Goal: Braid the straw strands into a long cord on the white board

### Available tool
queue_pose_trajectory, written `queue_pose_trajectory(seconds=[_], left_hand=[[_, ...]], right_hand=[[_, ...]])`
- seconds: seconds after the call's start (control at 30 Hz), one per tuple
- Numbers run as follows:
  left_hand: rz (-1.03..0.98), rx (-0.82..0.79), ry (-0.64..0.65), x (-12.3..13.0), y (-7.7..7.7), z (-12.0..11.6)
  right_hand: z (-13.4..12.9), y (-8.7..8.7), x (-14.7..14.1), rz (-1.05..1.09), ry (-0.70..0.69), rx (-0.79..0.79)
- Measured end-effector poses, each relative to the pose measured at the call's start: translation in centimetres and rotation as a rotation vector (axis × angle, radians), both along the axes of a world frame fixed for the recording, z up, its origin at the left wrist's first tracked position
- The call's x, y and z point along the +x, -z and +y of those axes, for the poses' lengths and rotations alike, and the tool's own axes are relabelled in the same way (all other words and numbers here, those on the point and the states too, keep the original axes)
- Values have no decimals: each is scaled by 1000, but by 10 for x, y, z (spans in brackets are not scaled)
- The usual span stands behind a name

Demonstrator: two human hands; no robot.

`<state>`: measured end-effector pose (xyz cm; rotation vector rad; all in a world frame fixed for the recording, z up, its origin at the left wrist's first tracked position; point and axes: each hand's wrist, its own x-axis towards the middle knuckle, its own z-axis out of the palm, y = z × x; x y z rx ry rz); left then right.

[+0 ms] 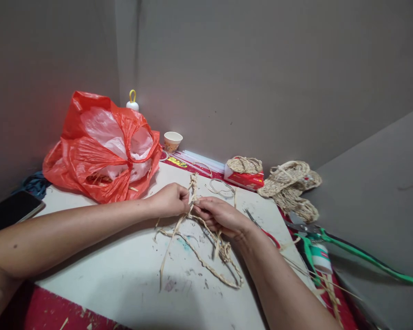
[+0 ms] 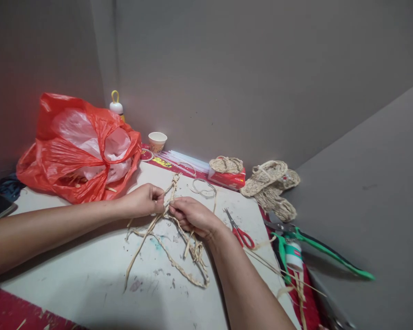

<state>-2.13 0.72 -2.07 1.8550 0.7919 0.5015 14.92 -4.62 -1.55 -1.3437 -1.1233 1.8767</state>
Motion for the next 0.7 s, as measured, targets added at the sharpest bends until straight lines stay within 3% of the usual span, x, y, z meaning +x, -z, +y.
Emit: queue_pose_trajectory(seconds=[0.27,0.7], left_hand=[[-16,-136,4,2,-7,-6],[85,24,-49,2,-7,-4]], right_hand=[[1,-1,0,-14,-1,-8],[-1,-1,-2,-34,29,-11]])
